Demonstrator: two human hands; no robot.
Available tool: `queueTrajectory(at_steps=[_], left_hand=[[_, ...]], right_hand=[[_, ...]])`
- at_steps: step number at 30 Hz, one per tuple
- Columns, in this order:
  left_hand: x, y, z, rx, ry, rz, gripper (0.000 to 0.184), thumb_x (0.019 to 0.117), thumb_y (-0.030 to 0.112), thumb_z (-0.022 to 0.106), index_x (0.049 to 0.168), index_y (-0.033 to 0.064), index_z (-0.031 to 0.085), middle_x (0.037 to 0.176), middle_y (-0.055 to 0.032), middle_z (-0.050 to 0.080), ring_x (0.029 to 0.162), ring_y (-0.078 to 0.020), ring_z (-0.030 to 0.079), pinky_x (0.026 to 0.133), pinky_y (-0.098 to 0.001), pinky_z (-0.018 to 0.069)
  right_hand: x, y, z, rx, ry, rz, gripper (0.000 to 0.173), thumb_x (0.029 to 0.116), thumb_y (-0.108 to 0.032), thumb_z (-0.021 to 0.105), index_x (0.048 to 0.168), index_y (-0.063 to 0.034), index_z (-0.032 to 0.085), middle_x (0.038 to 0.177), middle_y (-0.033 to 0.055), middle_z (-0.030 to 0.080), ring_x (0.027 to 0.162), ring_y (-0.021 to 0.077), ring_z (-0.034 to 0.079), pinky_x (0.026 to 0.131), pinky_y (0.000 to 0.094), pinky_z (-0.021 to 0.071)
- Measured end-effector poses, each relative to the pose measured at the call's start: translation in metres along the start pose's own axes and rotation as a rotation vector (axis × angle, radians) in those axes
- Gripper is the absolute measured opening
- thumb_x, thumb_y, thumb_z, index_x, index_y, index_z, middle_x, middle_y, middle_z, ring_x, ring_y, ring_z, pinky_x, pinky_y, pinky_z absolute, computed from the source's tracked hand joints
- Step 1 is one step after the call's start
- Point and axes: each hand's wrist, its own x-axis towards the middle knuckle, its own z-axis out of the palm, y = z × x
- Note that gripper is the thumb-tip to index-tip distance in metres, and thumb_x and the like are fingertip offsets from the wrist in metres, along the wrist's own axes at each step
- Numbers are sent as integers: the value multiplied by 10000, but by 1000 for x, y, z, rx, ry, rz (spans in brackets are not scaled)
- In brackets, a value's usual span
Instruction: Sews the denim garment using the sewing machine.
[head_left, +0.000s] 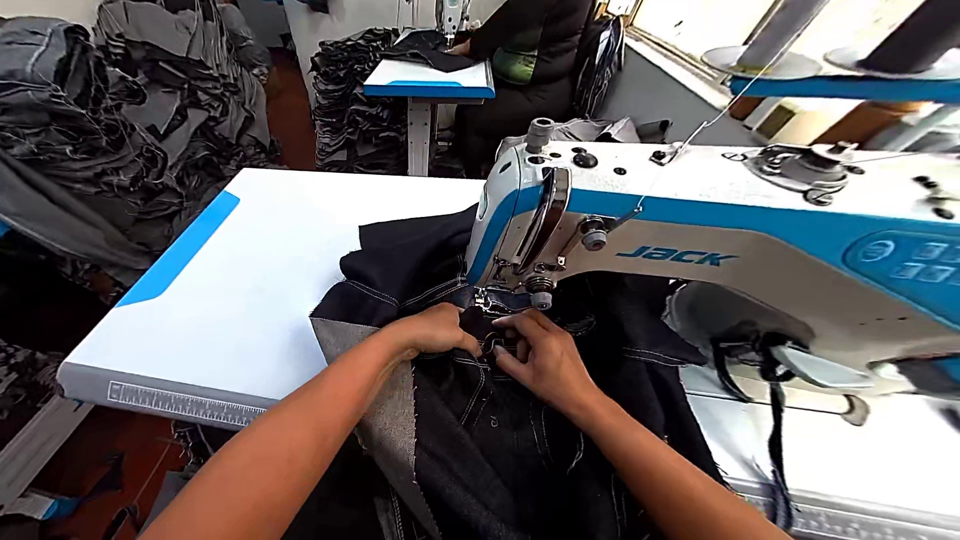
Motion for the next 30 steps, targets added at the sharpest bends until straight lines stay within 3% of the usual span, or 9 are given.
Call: queueTrajectory(at_steps=[5,8,12,14,18,20,23,26,30], left_hand=[[0,-4,-6,-114,-50,16,409,920,41,712,1293,-40,564,1073,-152,676,937,-175,659,872,-364,544],[-1,-4,-5,-221,-36,0,444,943,80,712,1342,-8,539,1110,-137,675,970,-156,663,896,-344,548],[1,-1,-4,-224,-33,-33,381,1002,149,659,1337,2,554,1125,-128,666,983,-144,646,908,-343,533],[2,-1,-5,-208,-37,-54,430,1007,135,647,1393,-10,521,1201,-164,649,1059,-189,636,963,-386,516],[5,1,-1,-113,35,-80,378,1015,165,643,1330,-29,566,1196,-184,651,1083,-227,630,977,-425,498],[8,2,1,-56,92,-107,390,1037,237,621,1296,-52,591,1215,-214,649,1129,-274,621,1005,-476,478],[12,3,5,41,142,-132,411,1037,270,624,1270,-68,605,1219,-247,641,1155,-334,608,1011,-541,459],[13,6,9,195,145,-119,386,1017,251,649,1261,-48,627,1193,-254,654,1146,-371,618,981,-581,465],[11,6,6,402,199,-77,518,983,334,704,1303,-55,588,1206,-276,646,1189,-413,609,1026,-588,457]], right_hand=[[2,-8,4,6,41,56,123,980,-74,646,984,32,708,965,190,657,773,311,679,665,484,573],[2,-6,-11,319,-87,248,294,1079,-180,446,1010,6,664,1026,137,585,760,174,625,659,340,560],[-3,2,-12,601,-91,242,385,987,-171,324,653,-127,510,799,4,536,716,73,521,659,236,449],[-4,2,-11,614,-59,256,411,1038,-238,324,664,-177,481,620,-47,455,569,52,457,572,221,418],[-3,-1,-5,365,71,247,472,1051,-254,416,618,-120,547,723,-32,504,642,38,505,594,226,412],[-6,-1,-3,255,124,102,415,1040,-241,487,683,-74,620,802,17,562,695,55,558,614,212,465],[-10,1,2,172,64,-158,272,1019,-236,543,950,-24,699,1084,124,689,1045,218,668,910,351,552],[-13,0,3,41,-103,-176,407,1076,-281,437,1314,-27,648,1409,127,627,1375,289,548,1158,465,416],[-18,1,6,-129,-167,-122,505,1098,-364,359,1432,-73,602,1498,89,578,1419,319,509,1171,555,374]])
